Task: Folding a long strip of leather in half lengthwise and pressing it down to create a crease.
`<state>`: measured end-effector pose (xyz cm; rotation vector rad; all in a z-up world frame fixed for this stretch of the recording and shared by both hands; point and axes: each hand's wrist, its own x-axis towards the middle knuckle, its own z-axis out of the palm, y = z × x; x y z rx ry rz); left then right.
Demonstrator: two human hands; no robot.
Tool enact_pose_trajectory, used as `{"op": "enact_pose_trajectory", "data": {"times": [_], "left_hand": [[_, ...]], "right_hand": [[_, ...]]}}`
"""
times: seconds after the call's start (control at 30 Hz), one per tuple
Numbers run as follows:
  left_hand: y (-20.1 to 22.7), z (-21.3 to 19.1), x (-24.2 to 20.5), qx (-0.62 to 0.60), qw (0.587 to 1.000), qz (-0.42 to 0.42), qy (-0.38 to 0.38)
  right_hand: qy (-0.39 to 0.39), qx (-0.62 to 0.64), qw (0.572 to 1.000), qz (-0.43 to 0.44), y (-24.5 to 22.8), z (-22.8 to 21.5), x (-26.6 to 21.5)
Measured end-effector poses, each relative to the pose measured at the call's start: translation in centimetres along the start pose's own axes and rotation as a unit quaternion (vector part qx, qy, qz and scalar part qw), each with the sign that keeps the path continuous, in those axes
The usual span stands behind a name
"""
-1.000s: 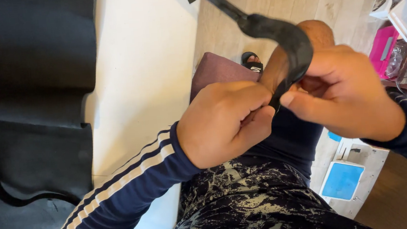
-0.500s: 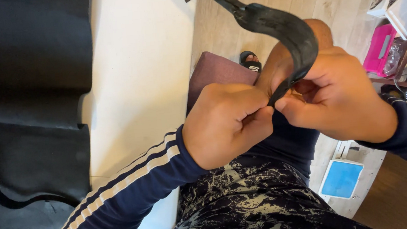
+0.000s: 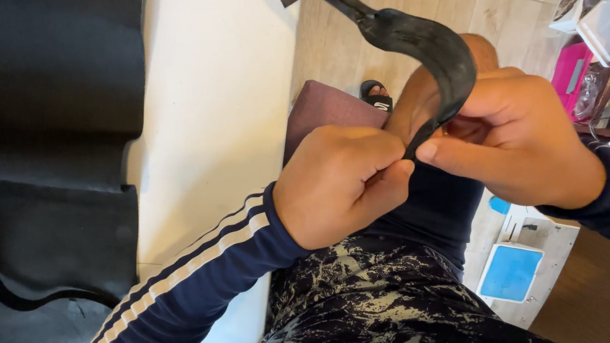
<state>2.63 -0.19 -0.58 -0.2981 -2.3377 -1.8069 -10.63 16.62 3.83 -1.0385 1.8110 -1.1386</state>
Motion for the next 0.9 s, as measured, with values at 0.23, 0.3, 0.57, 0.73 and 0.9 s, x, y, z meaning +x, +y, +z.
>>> {"op": "enact_pose_trajectory", "data": {"times": [0.23,0.3,0.57,0.73,0.9], "left_hand": [[-0.4,0.3,-0.1,0.018,1.0,-0.001,-0.004],[-0.5,0.5,-0.2,0.024,1.0,0.002,-0.012],[-4.4,-0.4,-0.4,0.154,0.985,-0.017,0.082],[-9.0,-1.3,-0.6,-0.024,0.979,-0.038,0.2],[-9.0,-2.1,-0.4,-0.35,0.869,-0.212,0.277]], "right_hand": [[0.03,0.065,0.995,0.069,0.8,0.3,-0.3],[0.028,-0.034,0.996,-0.072,-0.3,0.2,0.7],[0.037,-0.111,0.986,-0.116,3.6,0.7,3.9],[0.059,0.03,0.981,-0.183,6.8,3.6,6.7],[0.132,0.128,0.979,-0.088,2.3,8.1,4.3]]}}
